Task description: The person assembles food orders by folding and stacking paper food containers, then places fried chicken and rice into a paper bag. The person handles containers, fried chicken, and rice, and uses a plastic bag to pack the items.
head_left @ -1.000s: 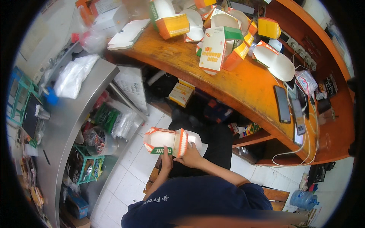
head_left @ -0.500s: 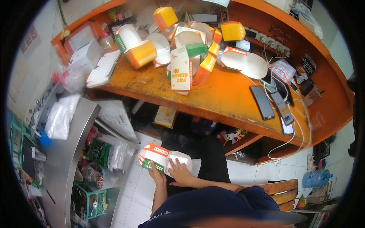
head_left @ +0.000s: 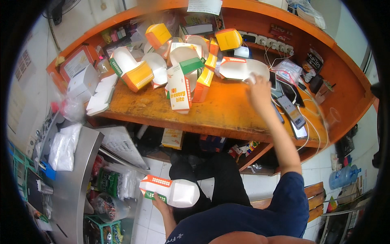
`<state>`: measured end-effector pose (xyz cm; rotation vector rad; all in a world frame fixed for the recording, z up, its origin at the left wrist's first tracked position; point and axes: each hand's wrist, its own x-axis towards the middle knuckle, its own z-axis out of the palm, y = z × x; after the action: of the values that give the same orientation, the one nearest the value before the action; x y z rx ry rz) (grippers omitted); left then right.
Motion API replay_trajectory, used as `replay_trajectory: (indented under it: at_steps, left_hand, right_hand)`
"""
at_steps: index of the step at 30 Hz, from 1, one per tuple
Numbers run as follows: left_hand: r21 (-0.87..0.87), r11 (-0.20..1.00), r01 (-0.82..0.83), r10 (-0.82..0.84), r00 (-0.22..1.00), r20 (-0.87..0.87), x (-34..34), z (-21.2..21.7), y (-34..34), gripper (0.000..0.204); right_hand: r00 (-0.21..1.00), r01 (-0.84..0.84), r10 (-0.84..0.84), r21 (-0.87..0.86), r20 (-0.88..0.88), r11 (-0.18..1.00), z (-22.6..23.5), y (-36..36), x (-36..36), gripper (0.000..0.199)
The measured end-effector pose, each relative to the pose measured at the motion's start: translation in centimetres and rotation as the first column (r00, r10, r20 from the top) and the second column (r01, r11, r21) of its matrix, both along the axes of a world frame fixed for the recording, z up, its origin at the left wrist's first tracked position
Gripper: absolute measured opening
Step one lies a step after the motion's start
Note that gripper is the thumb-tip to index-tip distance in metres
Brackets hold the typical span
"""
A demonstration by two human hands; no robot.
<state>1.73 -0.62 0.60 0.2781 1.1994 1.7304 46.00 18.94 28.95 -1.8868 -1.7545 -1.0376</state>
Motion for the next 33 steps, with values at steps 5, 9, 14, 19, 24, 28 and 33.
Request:
replay_trajectory:
  at_steps: [5, 9, 14, 19, 24, 28, 33]
  left_hand:
    - [-0.063, 0.994, -0.092, 0.093, 0.995, 0.018, -0.4, -1.3, -0.9, 0.042]
    - [-0.033, 0.995, -0.094, 0.093, 0.995, -0.039, 0.1, -2.2, -1.0, 0.042]
    - [-0.001, 0.996, -0.085, 0.085, 0.995, -0.059, 0.9, -1.9, -0.5, 0.041]
    - [-0.019, 1.0, 0.014, -0.017, 0.992, -0.125, 1.3, -1.8, 1.0, 0.036]
    - [-0.023, 0.997, 0.077, -0.08, 0.956, -0.283, 1.7, -1.6, 1.2, 0.031]
    - [0.01, 0.991, 0.13, -0.127, 0.981, -0.144, 1.4, -1.8, 0.9, 0.034]
    - [0.004, 0.972, 0.233, -0.231, 0.961, 0.151, 0.9, -3.1, 1.4, 0.039]
  right_hand:
    - [0.923, 0.279, -0.221, -0.151, 0.315, 0.948, -1.5, 5.6, 10.5, 0.017]
    - [0.959, 0.126, -0.047, -0.274, 0.279, 0.953, -0.7, 4.5, 9.7, 0.015]
    - [0.982, -0.113, 0.097, -0.098, -0.161, 0.989, 1.4, -4.1, 0.7, 0.013]
    - [0.631, -0.745, 0.686, -0.038, -0.361, 0.666, -6.1, -13.6, -11.3, 0.019]
    - [0.406, -0.888, 0.527, -0.459, -0.747, 0.033, -19.9, -20.5, -21.2, 0.017]
    - [0.479, -0.832, 0.559, -0.553, -0.677, 0.043, -25.1, -22.1, -22.2, 0.024]
    - [0.408, -0.868, 0.476, -0.492, -0.779, -0.061, -25.5, -20.7, -21.5, 0.022]
